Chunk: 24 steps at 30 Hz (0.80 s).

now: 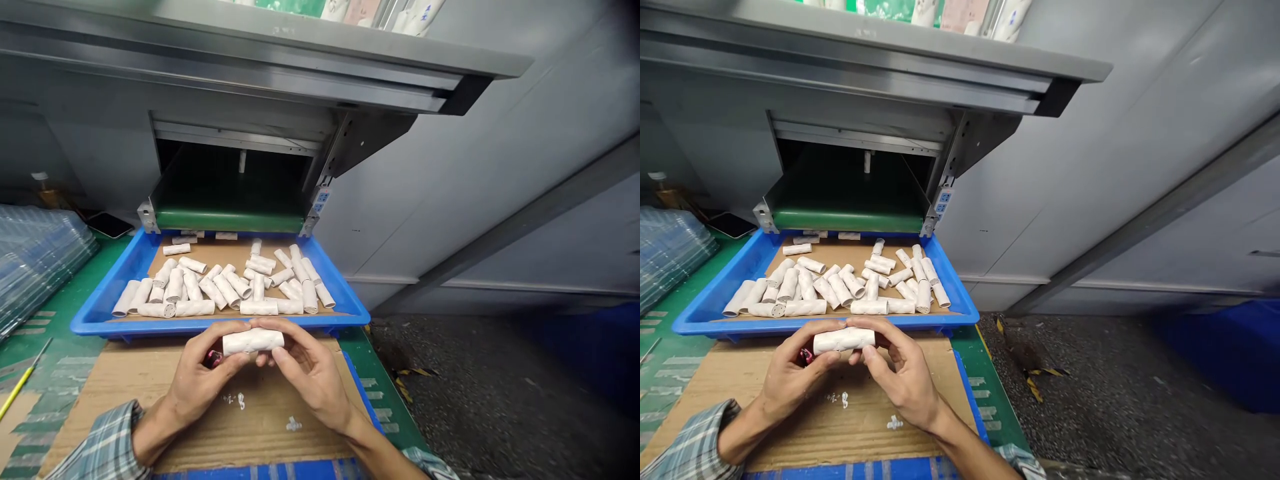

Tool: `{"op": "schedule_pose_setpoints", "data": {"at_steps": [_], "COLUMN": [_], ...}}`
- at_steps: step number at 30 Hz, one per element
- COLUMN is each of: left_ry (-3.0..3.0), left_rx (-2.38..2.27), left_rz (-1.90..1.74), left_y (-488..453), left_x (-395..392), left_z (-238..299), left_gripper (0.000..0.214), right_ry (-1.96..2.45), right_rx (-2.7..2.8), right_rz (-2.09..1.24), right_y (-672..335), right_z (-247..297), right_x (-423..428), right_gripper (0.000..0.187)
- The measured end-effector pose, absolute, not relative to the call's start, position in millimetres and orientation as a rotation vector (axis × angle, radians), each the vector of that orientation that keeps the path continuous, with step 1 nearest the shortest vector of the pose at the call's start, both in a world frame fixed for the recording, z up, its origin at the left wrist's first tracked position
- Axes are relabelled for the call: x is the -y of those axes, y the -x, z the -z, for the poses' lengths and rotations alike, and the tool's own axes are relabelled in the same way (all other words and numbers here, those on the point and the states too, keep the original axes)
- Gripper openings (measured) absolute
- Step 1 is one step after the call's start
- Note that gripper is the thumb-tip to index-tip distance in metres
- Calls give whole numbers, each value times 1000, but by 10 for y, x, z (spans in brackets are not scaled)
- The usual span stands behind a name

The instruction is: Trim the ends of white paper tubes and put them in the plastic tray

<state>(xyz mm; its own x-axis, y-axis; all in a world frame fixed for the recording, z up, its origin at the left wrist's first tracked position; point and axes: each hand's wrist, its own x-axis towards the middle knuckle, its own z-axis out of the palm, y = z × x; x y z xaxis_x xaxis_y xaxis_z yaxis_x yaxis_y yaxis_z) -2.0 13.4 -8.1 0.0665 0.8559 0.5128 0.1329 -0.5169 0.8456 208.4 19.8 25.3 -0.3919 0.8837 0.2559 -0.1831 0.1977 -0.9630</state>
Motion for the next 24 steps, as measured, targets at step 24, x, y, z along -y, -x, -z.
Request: {"op": "schedule_pose_setpoints", "data": {"at_steps": [24], "left_ry": [-1496], "left_rx": [-980], "left_rz": [-1354], "left_y": [10], "left_x": [-89], "left_z": [84], "left_gripper": [32], "right_ry": [832], "right_rx": [1416], "right_rz": [-1401], "right_y": [-2093], "right_z": [-202], "right_x": [-286], "right_gripper": [33]}}
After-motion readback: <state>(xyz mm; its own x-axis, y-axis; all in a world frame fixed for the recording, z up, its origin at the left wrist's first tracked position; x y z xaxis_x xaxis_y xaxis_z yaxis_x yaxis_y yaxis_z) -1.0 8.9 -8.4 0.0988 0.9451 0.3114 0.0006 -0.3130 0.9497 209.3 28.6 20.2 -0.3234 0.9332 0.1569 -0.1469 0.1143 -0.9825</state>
